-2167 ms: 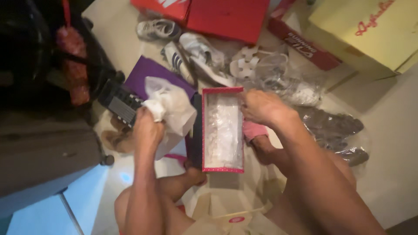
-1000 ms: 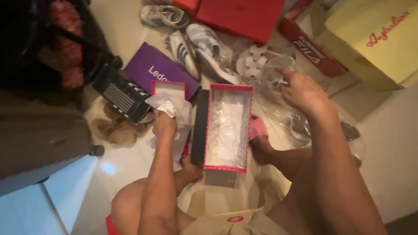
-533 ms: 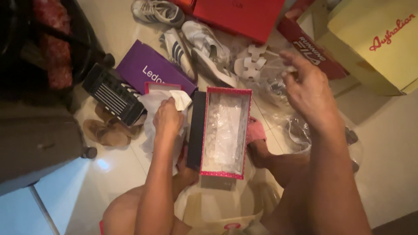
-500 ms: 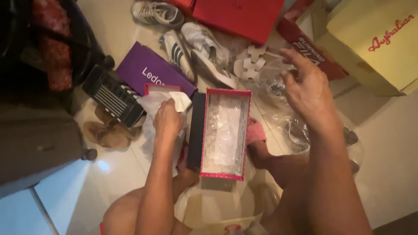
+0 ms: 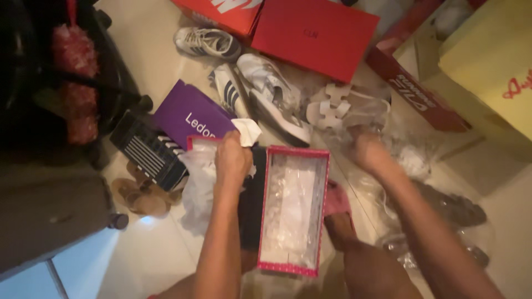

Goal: The person sits on the floor and wipes the exterior of several shoe boxes using a white cloth. They handle boxes from brands including Sofab, CLN, and Ledonne, opening some to remove tissue paper and shoes before wiping the box surfaces and closing them.

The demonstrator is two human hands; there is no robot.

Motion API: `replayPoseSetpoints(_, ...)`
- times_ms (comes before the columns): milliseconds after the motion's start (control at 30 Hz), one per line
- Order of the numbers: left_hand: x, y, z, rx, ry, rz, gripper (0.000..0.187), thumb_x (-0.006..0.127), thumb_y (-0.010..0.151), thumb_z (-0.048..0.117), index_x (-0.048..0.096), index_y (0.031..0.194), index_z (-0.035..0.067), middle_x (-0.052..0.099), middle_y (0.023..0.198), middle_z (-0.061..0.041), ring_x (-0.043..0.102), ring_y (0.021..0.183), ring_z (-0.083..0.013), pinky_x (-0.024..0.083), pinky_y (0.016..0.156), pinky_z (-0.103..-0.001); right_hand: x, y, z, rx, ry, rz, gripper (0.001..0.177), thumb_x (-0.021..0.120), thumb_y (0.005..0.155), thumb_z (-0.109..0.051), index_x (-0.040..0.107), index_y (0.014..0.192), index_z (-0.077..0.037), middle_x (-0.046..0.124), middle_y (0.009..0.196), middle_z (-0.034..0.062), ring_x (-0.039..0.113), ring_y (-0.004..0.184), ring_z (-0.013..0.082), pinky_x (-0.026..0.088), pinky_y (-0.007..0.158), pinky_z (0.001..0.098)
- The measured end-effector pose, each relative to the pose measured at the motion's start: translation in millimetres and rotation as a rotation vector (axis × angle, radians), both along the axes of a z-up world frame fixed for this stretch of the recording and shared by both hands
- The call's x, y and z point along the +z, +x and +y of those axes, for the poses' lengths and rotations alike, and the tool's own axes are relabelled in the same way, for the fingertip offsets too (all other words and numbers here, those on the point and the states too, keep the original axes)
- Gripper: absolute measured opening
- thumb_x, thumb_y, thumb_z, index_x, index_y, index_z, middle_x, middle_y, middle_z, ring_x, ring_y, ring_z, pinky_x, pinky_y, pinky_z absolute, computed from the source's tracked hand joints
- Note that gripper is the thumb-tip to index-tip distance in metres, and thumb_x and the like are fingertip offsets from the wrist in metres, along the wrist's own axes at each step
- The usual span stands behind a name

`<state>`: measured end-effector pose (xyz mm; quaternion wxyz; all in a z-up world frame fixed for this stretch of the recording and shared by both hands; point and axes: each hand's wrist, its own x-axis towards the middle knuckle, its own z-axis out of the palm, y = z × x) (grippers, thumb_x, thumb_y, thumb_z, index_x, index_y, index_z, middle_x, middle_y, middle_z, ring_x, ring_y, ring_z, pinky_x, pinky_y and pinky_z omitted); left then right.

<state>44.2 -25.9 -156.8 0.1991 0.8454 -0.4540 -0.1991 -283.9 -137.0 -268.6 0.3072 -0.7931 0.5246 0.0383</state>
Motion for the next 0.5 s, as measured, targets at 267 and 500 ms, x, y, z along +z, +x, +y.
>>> replayPoseSetpoints(267, -33.9, 6.9, -45.8, -0.042, 0.045, 0.001, 0.023, 0.057, 0.087, 0.005, 0.069, 0.106, 0.001, 0.069, 0.11, -0.025, 0.064, 0.104, -0.0474, 0.049, 0.09, -0.054, -108.4, 28.5, -2.1, 0.065, -0.231, -0.239, 0.049, 0.054, 0.086, -0.006, 0.061, 0.134, 0.0, 0.059, 0.138, 0.0252, 0.055, 0.126, 0.0433, 0.045, 0.108, 0.0517)
replayPoseSetpoints(500, -96.4, -25.9, -93.4, -0.297, 0.04, 0.041, 0.028, 0.055, 0.084, 0.0, 0.068, 0.109, -0.004, 0.068, 0.11, -0.028, 0.064, 0.104, -0.0476, 0.05, 0.09, -0.054, -124.4, 7.7, 5.4, -0.009, -0.266, 0.185, 0.052, 0.058, 0.083, -0.017, 0.062, 0.133, -0.004, 0.058, 0.143, 0.0153, 0.055, 0.122, 0.0386, 0.039, 0.102, 0.0631)
